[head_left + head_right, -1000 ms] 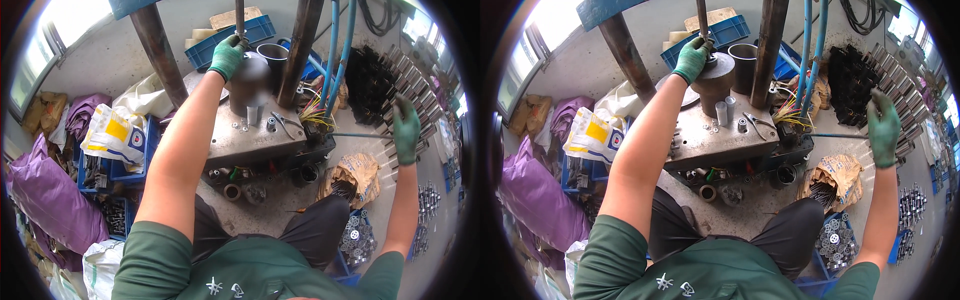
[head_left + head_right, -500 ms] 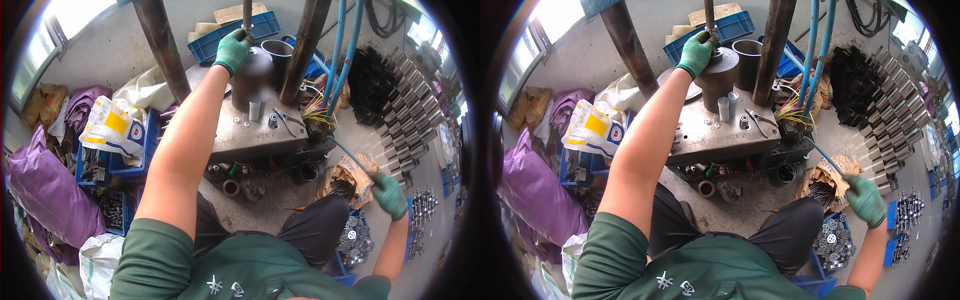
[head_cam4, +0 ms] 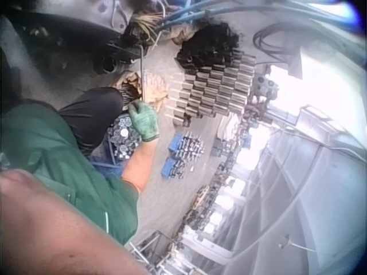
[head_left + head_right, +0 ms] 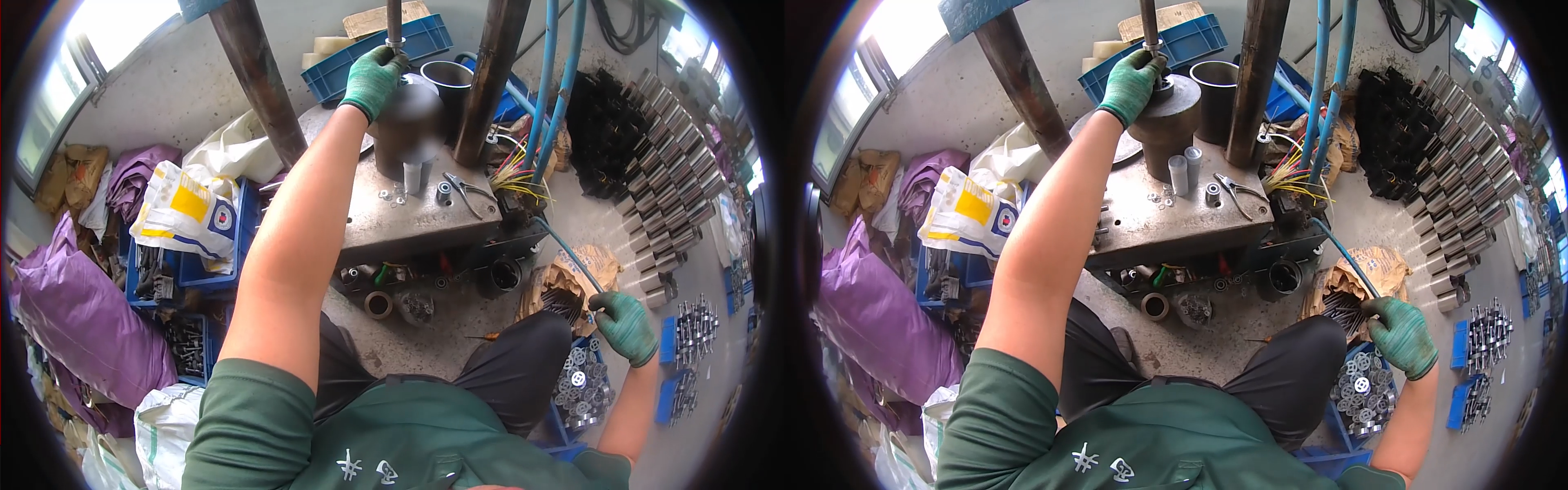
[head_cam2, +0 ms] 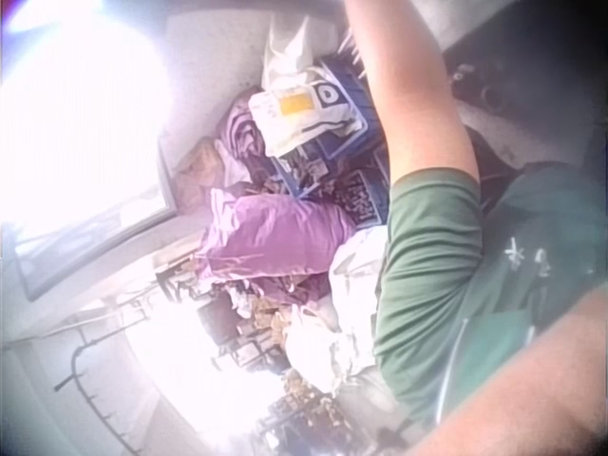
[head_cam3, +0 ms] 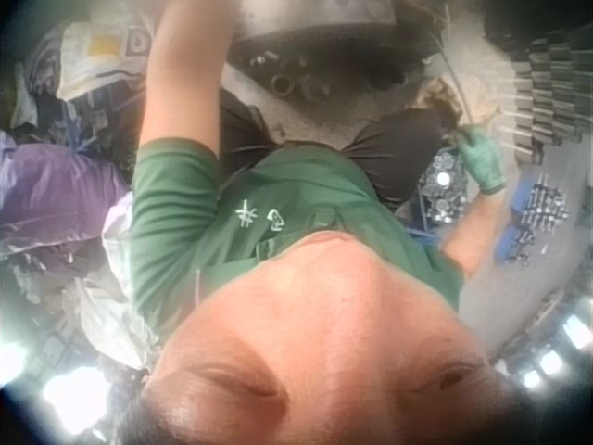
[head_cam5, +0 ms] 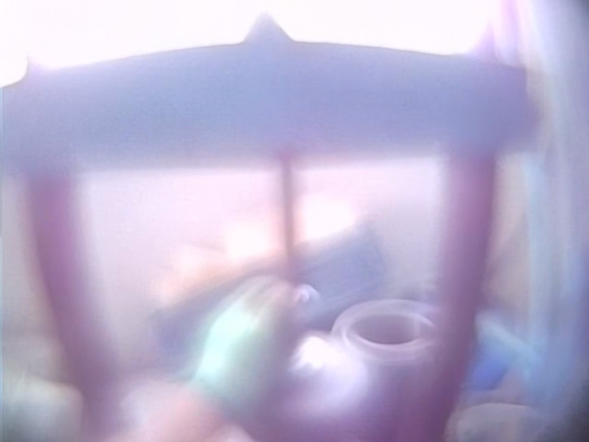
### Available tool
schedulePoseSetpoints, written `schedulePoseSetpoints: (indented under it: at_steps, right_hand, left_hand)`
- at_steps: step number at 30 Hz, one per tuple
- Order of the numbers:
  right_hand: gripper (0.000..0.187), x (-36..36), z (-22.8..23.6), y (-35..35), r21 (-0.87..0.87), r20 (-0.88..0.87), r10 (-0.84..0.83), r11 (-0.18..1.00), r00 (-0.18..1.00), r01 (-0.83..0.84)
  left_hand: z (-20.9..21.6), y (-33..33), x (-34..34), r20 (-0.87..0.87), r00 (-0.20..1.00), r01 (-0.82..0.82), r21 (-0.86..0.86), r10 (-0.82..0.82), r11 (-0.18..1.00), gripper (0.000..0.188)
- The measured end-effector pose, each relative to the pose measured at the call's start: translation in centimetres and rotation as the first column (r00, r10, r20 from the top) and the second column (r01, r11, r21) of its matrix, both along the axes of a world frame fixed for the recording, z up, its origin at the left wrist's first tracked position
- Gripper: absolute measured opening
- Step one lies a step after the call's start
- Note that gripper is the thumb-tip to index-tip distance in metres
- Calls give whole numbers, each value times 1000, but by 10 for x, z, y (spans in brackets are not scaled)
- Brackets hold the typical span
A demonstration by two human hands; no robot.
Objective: The person uses a vertical industrial press to assemble metal components, placing gears and shafts into a die and operating the press handle multiple times.
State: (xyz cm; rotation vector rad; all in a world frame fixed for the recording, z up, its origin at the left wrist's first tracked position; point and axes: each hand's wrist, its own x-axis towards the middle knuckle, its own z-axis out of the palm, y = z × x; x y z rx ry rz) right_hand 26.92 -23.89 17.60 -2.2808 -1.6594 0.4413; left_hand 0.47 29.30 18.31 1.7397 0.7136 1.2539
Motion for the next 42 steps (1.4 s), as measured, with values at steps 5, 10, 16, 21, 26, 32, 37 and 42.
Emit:
schedulePoseSetpoints:
  at_steps: [5,10,16,21,26,32,37,42]
  right_hand:
    - [27,-7,0,-3,-227,69,103,970,992,-85]
    - [26,-8,-3,-5,-165,75,77,984,994,-64]
    - [25,-10,-4,-5,-127,104,84,989,991,-71]
    - [24,-8,0,-3,-153,112,152,979,982,-134]
    - [26,-8,4,3,-47,22,-1,999,1000,2]
    - [27,-9,5,1,-216,123,136,970,983,-107]
    - [25,-4,-2,-3,27,-13,-52,998,999,52]
    - [29,-3,11,3,-207,69,112,974,991,-95]
  left_hand:
    - [1,4,-2,42,998,45,-40,-43,998,36]
    - [-3,9,-3,142,987,78,-34,-72,996,41]
    - [-7,13,-2,98,993,67,-4,-66,998,38]
    - [-9,21,-2,15,1000,10,49,-11,999,39]
    - [-9,20,-3,20,1000,16,38,-17,999,31]
    - [-5,13,-5,8,1000,28,20,-28,999,27]
    - [-3,11,-5,1,999,36,15,-36,999,26]
    - [-6,15,-3,5,999,44,8,-44,999,23]
